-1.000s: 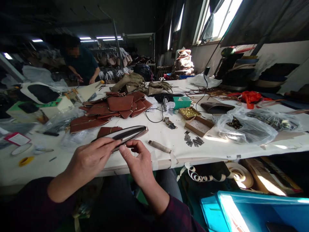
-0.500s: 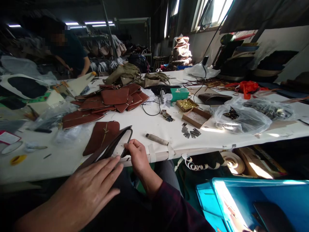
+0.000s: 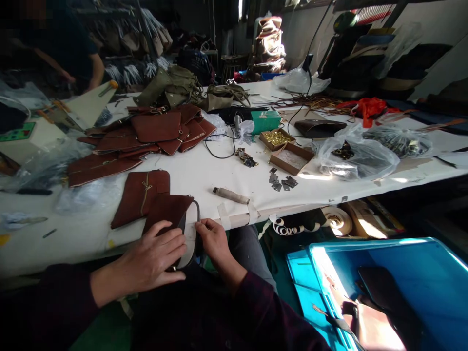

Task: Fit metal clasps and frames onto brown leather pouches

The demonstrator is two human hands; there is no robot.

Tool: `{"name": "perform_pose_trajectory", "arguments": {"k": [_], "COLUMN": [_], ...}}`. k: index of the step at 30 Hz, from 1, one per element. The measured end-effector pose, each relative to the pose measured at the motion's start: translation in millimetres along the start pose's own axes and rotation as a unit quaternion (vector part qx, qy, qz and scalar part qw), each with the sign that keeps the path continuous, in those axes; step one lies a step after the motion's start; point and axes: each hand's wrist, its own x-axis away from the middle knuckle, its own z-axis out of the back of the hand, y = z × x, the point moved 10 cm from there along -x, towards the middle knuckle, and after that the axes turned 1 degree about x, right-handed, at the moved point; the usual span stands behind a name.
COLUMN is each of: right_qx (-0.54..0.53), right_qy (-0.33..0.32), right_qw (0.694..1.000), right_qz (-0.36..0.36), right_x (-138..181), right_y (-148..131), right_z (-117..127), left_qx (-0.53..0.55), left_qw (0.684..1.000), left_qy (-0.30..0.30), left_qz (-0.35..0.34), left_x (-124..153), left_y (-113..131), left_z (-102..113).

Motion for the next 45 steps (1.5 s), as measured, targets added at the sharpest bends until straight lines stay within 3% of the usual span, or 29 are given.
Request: {"name": "perform_pose_trajectory", "arguments": {"k": [4, 7, 12, 15, 18, 25, 30, 35, 38, 41, 45], "right_qx": [0.032, 0.062, 0.069, 0.047, 0.063, 0.132, 0.078, 0.121, 0.145, 0.197, 0.346], "right_qy": [0.040, 0.057, 0.064, 0.093, 0.120, 0.151, 0.141, 0.143, 0.113, 0.104, 0.218], "right_qw": [0.999, 0.996, 0.995, 0.993, 0.988, 0.975, 0.986, 0.981, 0.982, 0.972, 0.902], "right_qz": [0.018, 0.036, 0.041, 0.051, 0.071, 0.099, 0.046, 0.052, 0.052, 0.081, 0.141], "right_x": [-3.7, -0.5, 9.6, 13.1, 17.5, 26.6, 22.4, 19.8, 21.4, 19.1, -5.4], "right_y": [0.1, -5.5, 1.5, 7.3, 7.2, 0.0, 15.0, 14.1, 6.0, -21.3, -88.9], "right_z": [8.6, 10.6, 9.5, 11.0, 11.4, 14.6, 14.8, 18.2, 22.1, 46.0, 131.4], "left_qx": [0.015, 0.045, 0.033, 0.011, 0.013, 0.102, 0.100, 0.096, 0.118, 0.133, 0.141], "left_qw": [0.997, 0.996, 0.998, 0.992, 0.984, 0.991, 0.993, 0.994, 0.990, 0.987, 0.983], "left_qy": [0.061, 0.066, 0.000, -0.061, -0.082, 0.028, 0.042, 0.056, 0.070, 0.092, 0.117], "left_qz": [0.054, 0.037, -0.048, -0.113, -0.156, -0.084, -0.056, -0.020, -0.002, 0.013, 0.012], "left_x": [9.1, 12.1, 14.8, 20.7, 26.8, 26.1, 22.1, 19.5, 22.3, 25.8, 28.0], "left_y": [-23.9, -22.1, -5.6, -10.4, -23.5, -44.9, -31.9, -26.9, -28.4, -31.1, -28.7], "left_z": [-12.6, -24.1, -40.2, -52.1, -61.2, -57.6, -55.3, -55.9, -59.9, -64.5, -65.6]}}
